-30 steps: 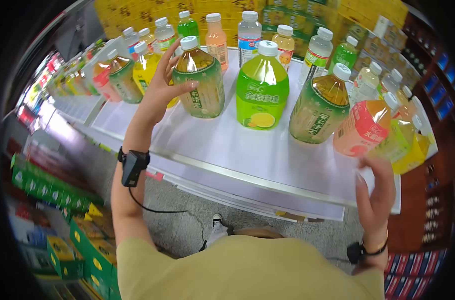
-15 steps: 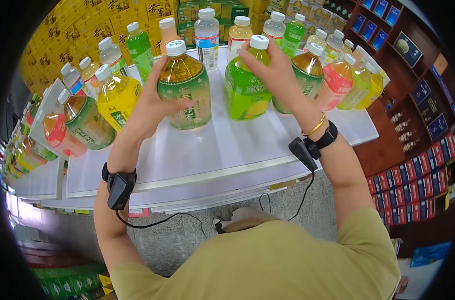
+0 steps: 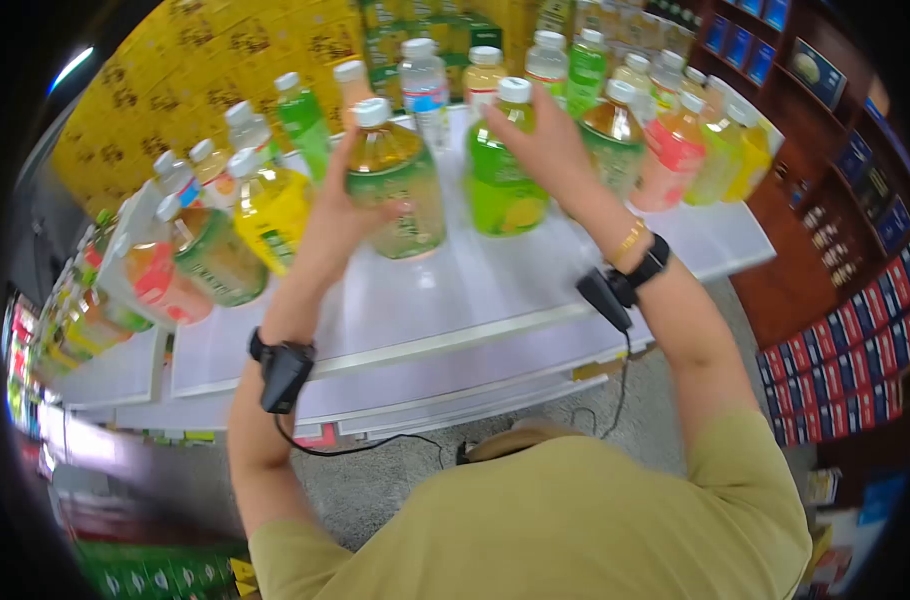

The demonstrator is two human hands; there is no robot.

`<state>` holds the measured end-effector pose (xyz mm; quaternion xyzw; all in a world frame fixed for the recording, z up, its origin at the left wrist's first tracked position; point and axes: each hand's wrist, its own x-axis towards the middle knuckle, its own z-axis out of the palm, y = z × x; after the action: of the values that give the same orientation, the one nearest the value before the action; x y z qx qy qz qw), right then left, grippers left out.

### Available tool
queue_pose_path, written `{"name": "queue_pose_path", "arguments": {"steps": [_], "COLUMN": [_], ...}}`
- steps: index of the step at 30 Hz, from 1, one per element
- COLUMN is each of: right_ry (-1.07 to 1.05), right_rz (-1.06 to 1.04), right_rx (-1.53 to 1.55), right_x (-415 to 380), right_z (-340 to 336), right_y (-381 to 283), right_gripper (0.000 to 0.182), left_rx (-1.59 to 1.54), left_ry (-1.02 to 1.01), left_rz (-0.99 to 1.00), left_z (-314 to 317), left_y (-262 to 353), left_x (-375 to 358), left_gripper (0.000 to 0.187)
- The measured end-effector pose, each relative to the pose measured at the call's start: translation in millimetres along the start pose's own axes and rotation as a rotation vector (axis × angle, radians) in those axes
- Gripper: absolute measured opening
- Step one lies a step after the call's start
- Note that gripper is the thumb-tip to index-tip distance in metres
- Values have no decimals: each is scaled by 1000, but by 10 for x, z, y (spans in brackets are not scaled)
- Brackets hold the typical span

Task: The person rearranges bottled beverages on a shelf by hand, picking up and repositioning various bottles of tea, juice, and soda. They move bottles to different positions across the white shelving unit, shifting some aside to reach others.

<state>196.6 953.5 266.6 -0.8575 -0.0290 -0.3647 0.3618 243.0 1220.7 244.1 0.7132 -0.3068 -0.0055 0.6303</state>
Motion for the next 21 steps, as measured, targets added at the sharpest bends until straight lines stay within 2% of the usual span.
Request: {"name": "queue_pose_path", "arguments": {"steps": [1,3,4,6,7,8,9,10,12,13,15,16,17,18,20,21], "right_ry": [100,268,339,297,254,171,186,109,3,-23,-160,-167,-174,-177,-474,-482], "right_rz": [-146,-436,-573,-694,-782,-810,-804,-838,-867,-866,-671,-642,-611,-618,-452,-454], "right_rx": [-66,-152,-186,-118,-92,-54,-36,45,190,258,271,243,214,221,274,278], "right_x": [-31,-104,-130,-168,-171,-151,-129,-84,2,48,121,174,225,260,303,303], "right_z": [25,-27,-117,-197,-233,-190,-59,95,452,689,1157,1418,1627,1751,1913,1881], "right_y": [12,-40,-184,-505,-618,-761,-870,-1000,-1225,-1311,-1481,-1531,-1543,-1514,-1497,-1525], "right_gripper": [60,58,56,54,53,50,50,49,52,55,68,75,83,83,95,95], "left_rx": [32,263,298,495,525,616,702,721,385,399,621,627,511,394,518,636], "left_ry": [40,225,264,470,474,632,788,782,933,940,909,920,877,831,818,794], "left_rz": [4,218,226,591,593,580,571,578,319,320,208,212,183,152,143,130], "left_z": [5,-1,-136,-377,-537,-736,-917,-1107,-1435,-1525,-1697,-1700,-1647,-1603,-1595,-1579], "left_y": [86,251,276,266,299,345,385,393,295,190,-41,-111,-179,-240,-353,-375], "left_x": [-100,-337,-458,-656,-718,-788,-838,-839,-783,-770,-749,-756,-744,-741,-752,-766], "left_gripper": [105,98,98,82,82,76,71,71,78,78,92,92,101,110,114,119]}}
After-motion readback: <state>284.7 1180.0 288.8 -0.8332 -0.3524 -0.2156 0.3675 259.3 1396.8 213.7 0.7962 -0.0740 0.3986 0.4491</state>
